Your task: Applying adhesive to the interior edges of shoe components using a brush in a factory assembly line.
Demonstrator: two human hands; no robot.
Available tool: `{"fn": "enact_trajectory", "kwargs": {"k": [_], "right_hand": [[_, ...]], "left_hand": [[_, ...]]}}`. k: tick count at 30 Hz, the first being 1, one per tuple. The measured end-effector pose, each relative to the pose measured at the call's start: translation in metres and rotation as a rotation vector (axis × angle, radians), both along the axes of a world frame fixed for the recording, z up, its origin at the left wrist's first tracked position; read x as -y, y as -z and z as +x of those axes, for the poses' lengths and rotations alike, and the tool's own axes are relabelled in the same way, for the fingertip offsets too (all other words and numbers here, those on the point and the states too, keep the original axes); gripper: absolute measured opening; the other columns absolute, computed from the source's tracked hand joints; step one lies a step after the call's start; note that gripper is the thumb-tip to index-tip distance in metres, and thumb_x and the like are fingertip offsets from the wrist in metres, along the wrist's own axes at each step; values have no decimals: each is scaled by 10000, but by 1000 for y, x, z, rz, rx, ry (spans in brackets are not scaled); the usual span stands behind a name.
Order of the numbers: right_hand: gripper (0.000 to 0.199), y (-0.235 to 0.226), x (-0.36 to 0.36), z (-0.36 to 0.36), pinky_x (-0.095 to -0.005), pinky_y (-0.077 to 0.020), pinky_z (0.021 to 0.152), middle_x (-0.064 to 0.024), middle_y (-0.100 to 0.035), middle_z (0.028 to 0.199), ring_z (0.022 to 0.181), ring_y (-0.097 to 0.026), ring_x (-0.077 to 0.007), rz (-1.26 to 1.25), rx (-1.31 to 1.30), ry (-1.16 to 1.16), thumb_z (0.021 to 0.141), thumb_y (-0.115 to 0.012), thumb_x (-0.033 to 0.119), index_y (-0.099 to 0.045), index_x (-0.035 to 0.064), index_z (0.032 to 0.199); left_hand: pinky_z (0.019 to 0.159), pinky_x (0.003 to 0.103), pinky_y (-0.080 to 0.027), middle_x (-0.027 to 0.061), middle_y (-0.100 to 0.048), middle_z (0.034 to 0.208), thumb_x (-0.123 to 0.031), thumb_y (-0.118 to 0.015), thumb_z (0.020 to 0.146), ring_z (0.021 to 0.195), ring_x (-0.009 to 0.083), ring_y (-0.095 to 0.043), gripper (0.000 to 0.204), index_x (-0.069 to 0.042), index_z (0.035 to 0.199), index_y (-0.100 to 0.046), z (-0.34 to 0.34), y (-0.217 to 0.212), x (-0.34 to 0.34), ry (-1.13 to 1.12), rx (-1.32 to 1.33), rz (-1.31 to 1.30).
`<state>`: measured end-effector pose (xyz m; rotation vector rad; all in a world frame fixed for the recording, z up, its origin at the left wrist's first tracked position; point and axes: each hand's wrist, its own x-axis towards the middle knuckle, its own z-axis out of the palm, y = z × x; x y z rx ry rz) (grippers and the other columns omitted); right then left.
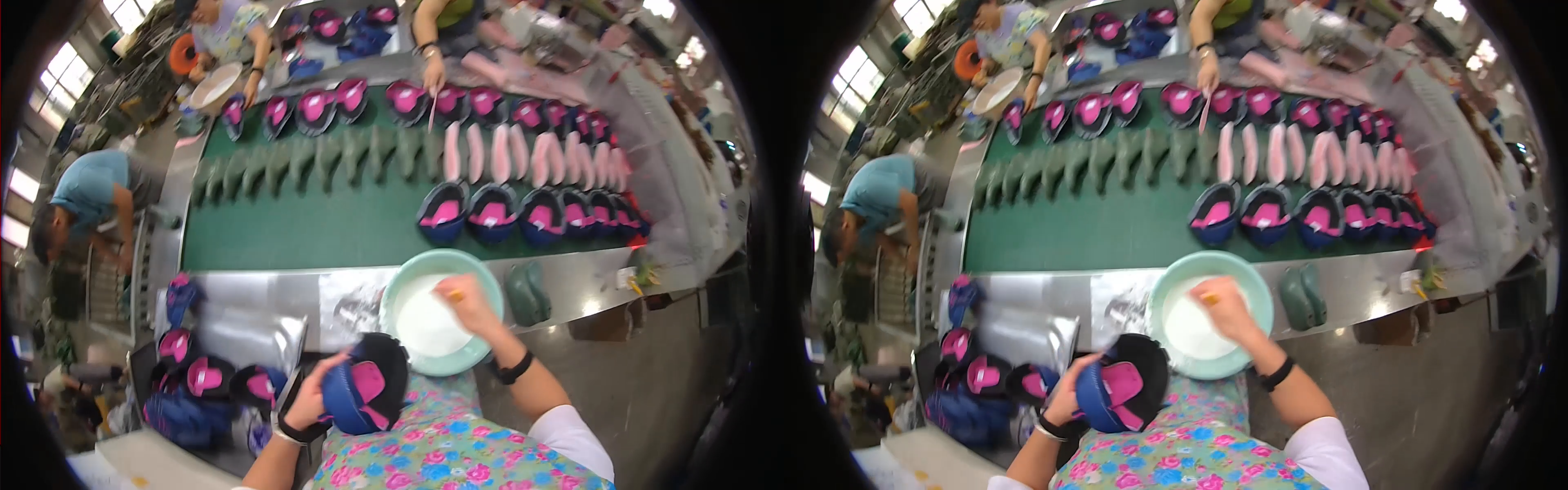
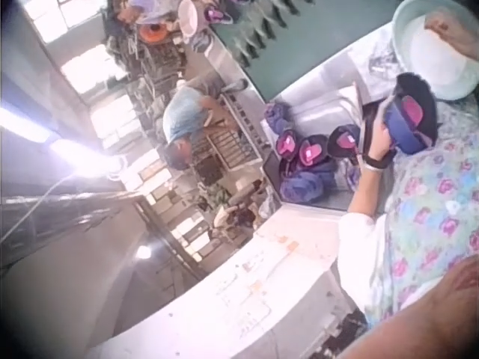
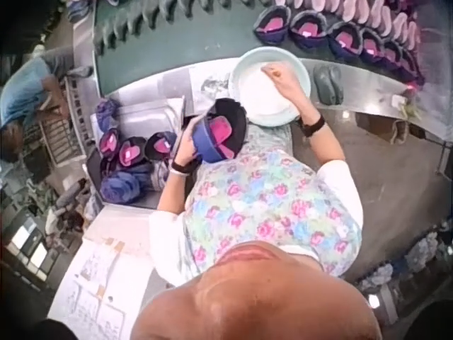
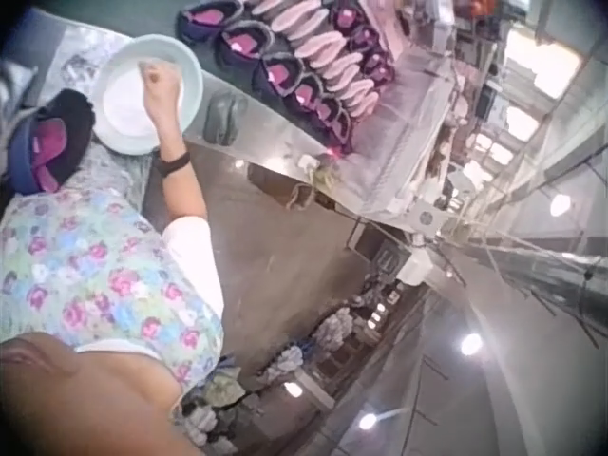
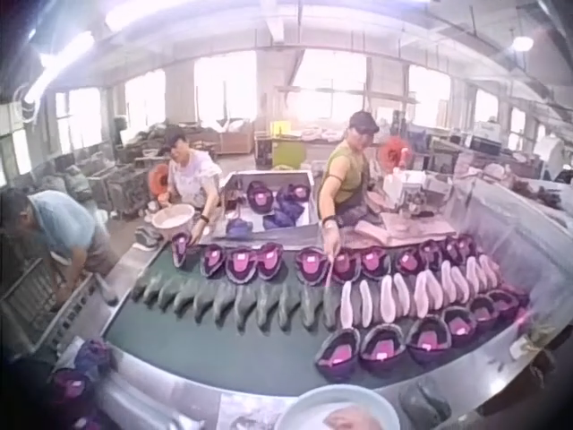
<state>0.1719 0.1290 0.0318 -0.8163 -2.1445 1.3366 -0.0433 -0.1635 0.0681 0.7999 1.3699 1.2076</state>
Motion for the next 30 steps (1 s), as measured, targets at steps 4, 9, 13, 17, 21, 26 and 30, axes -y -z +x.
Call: {"fn": "enact_trajectory", "kwargs": {"k": [4, 9, 13, 17, 21, 26, 30], "right_hand": [[268, 24, -23, 65, -345, -474, 635, -165, -654, 745, 687, -635, -262, -170, 236, 382, 848, -647, 284, -688, 20, 820], [213, 64, -17, 91, -318, -509, 692, -163, -679, 838, 761, -664, -272, -237, 233, 291, 795, -703, 197, -692, 4, 884], [177, 99, -7, 101, -349, -521, 738, -168, -679, 886, 805, -657, -303, -88, 219, 177, 765, -686, 106, -692, 6, 911], [151, 96, -11, 105, -378, -511, 743, -139, -680, 859, 822, -643, -300, 116, 346, 157, 753, -680, 110, -699, 36, 884], [159, 102, -23, 113, -353, -512, 732, -139, -683, 870, 810, -648, -300, 195, 507, 76, 765, -694, 126, -712, 67, 912], [187, 48, -25, 109, -329, -515, 733, -133, -687, 911, 813, -657, -281, 28, 254, 176, 746, -711, 108, -718, 72, 929], [225, -31, -18, 87, -275, -510, 722, -116, -698, 897, 798, -669, -218, -203, -133, 58, 736, -754, 93, -713, 57, 954]], "left_hand": [[925, 317, -444, 166, -593, 1228, -21, -684, 769, 1077, 227, -589, 339, -3, 1084, -559, 58, -45, 8, 148, -70, 23], [992, 349, -390, 138, -512, 1266, -88, -688, 826, 1184, 219, -501, 509, 7, 1262, -441, 109, -29, 22, -150, 335, -430], [1044, 356, -328, 114, -397, 1369, -120, -710, 812, 1276, 209, -404, 704, -4, 1374, -302, 118, -44, 4, -41, 516, -284], [1089, 320, -242, 97, -315, 1457, -72, -659, 828, 1306, 197, -350, 799, 3, 1456, -170, 105, -38, -1, 142, 128, -385], [958, 316, -434, 98, -527, 1262, -81, -630, 869, 1124, 184, -522, 568, 7, 1363, -365, 106, 9, -7, -193, 23, -277], [1036, 343, -376, 104, -379, 1420, 5, -610, 841, 1252, 199, -433, 727, -62, 1456, -226, 106, 12, -57, -311, 508, -292], [1042, 343, -372, 102, -370, 1435, 28, -617, 817, 1264, 208, -433, 806, -84, 1480, -174, 104, 30, -73, -245, 485, -177]]}}
